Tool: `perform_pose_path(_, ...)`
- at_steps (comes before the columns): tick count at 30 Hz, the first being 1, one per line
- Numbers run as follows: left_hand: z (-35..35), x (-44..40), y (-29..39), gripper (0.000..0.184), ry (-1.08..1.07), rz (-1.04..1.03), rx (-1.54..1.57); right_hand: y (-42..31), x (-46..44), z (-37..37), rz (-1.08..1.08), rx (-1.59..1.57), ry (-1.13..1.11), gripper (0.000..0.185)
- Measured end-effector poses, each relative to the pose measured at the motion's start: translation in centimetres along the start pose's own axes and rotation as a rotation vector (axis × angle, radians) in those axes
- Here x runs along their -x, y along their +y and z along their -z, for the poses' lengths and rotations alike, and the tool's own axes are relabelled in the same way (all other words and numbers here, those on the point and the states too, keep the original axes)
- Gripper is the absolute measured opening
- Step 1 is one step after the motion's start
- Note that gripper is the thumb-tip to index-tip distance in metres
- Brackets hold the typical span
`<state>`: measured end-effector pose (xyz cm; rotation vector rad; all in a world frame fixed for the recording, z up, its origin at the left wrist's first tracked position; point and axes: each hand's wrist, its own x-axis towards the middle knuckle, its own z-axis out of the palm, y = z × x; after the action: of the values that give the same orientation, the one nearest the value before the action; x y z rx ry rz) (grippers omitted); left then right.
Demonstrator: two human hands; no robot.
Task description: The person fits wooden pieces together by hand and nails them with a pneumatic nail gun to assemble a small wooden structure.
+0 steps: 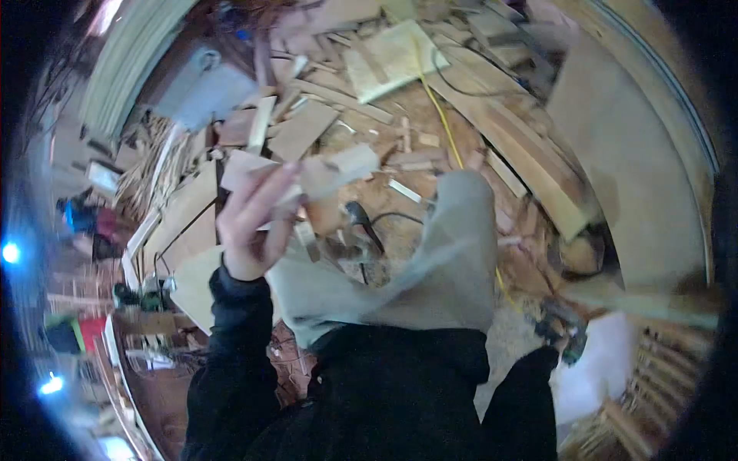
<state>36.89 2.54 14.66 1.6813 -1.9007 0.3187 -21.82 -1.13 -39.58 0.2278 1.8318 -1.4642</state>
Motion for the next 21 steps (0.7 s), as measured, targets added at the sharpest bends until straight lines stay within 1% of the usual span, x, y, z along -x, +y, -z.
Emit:
perform_pose_path(2, -0.1, 0.1, -0.8, 0.042, 0.012, 0.031, 0.027, 0.3, 2.1, 0.1, 0.033, -0.085, 0.009, 0.025)
perform_pose_path(3, 0.0, 1.1, -1.3, 0.040, 0.054, 0.020, 0.024, 0.5, 3.4, 0.8, 0.052, -0.128, -0.012, 0.023)
perform_pose_path(4, 0.1, 1.2, -1.7, 0.040, 0.065, 0.023, 0.026, 1.2, 2.6, 1.5, 0.151, -0.070, -0.031, 0.024)
perform_pose_path(6, 0.2, 1.4, -2.4, 0.038, 0.092, -0.005, 0.037, 1.9, 3.3, 2.9, 0.041, -0.264, -0.271, 0.024)
perform_pose_path(8, 0.4, 2.4, -3.3, 0.037, 0.122, 0.013, 0.041, -1.3, 13.6, 0.9, 0.027, -0.266, -0.309, 0.026)
perform_pose_path(9, 0.5, 2.8, -3.7, 0.037, 0.123, -0.014, 0.058, -1.7, 15.6, 0.6, 0.116, -0.239, -0.225, 0.028)
perform_pose_path(10, 0.4, 3.2, -4.1, 0.037, 0.125, -0.043, 0.077, -2.8, 18.9, 0.1, 0.129, -0.243, -0.226, 0.028)
perform_pose_path(11, 0.3, 3.8, -4.6, 0.037, 0.145, -0.052, 0.072, -4.4, 22.8, -0.6, 0.238, -0.165, -0.237, 0.028)
perform_pose_path(12, 0.4, 4.1, -5.0, 0.037, 0.159, -0.051, 0.084, -5.7, 25.5, -1.3, 0.349, -0.087, -0.247, 0.028)
perform_pose_path(14, 0.4, 5.0, -5.5, 0.037, 0.185, -0.074, 0.091, -7.8, 27.3, -1.8, 0.393, -0.070, -0.275, 0.026)
perform_pose_path(15, 0.6, 5.3, -5.5, 0.038, 0.184, -0.057, 0.084, -9.3, 28.1, -1.8, 0.540, 0.181, -0.431, 0.025)
perform_pose_path(17, 0.6, 6.1, -5.7, 0.038, 0.209, -0.051, 0.079, -12.1, 30.7, -4.3, 0.630, 0.126, -0.799, 0.022)
perform_pose_path(18, 0.7, 6.5, -5.9, 0.038, 0.221, -0.053, 0.058, -13.7, 33.1, -6.0, 0.809, 0.227, -0.774, 0.024)
perform_pose_path(20, 0.7, 7.3, -6.2, 0.038, 0.266, -0.022, 0.071, -16.8, 36.5, -8.5, 0.874, 0.276, -0.933, 0.023)
perform_pose_path(21, 1.0, 7.8, -6.3, 0.038, 0.283, 0.026, 0.087, -18.3, 38.9, -10.0, 0.891, 0.291, -0.956, 0.023)
